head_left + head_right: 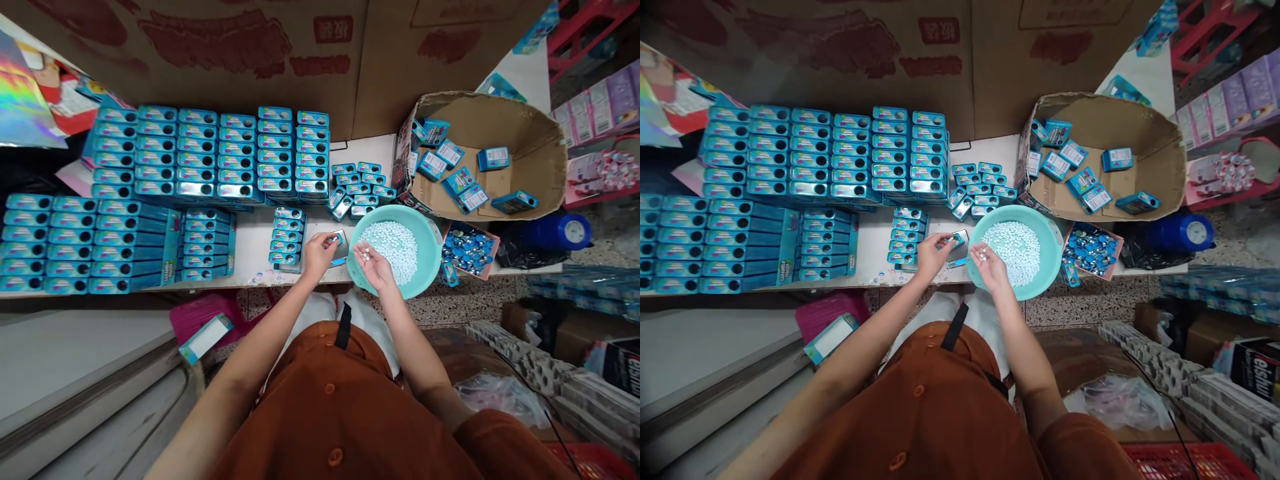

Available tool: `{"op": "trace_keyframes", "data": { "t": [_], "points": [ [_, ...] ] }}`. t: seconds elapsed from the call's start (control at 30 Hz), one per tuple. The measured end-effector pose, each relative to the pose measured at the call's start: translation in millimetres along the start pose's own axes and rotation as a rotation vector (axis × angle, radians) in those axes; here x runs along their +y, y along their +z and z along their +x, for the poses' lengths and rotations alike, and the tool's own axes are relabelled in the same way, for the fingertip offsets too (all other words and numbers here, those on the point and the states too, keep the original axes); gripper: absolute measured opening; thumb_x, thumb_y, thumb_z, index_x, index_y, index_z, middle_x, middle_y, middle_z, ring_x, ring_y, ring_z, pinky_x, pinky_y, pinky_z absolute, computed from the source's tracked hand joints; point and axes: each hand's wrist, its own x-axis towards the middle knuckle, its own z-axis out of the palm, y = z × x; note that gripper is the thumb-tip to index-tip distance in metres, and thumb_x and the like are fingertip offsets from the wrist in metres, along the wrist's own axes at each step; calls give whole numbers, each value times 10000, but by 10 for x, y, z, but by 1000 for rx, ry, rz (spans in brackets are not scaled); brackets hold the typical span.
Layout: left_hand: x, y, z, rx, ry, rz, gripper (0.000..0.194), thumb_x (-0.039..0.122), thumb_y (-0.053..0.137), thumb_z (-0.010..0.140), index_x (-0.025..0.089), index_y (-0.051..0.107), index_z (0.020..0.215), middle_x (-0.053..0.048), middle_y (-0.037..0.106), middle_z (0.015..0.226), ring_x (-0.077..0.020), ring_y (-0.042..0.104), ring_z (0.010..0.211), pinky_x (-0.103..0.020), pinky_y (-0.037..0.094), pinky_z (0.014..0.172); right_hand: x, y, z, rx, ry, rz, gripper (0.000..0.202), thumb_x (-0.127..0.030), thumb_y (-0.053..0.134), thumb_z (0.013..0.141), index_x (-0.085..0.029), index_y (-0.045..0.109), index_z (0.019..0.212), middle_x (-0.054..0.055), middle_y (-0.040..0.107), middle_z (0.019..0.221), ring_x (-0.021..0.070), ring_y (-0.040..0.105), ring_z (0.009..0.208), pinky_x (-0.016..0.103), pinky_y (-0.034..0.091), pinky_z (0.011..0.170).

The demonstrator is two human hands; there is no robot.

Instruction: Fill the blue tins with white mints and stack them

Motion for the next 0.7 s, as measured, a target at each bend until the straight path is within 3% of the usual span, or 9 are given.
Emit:
{"op": "trace_keyframes", "data": {
  "t": [0.2,0.33,0.53,0.7],
  "points": [
    [-162,167,98,-122,38,199,155,160,653,761,188,666,912,-40,649,892,-138,587,661,-285,496,698,-104,-235,-76,31,-35,-11,185,-127,475,853,-181,611,967,52,716,922,148,677,977,324,487,1013],
    [-153,118,20,-69,104,305,273,195,675,758,212,636,1028,-61,606,1020,-201,601,901,-307,480,805,-200,-374,-137,44,-54,-17,183,-130,496,843,-177,615,975,61,709,935,153,669,998,326,487,1015],
    [-209,-110,-460,-10,62,272,172,308,571,849,201,648,959,-31,614,863,-155,544,728,-290,465,737,-382,-587,-204,95,-50,-45,147,-157,549,832,-183,636,947,44,705,919,132,677,919,249,558,880],
    [-407,-124,-966,4,-58,265,173,323,544,855,195,658,875,-32,634,820,-154,541,704,-298,464,735,-480,-727,-224,134,-67,-131,144,-170,623,785,-187,663,922,40,696,893,135,670,840,236,587,764]
  ]
}}
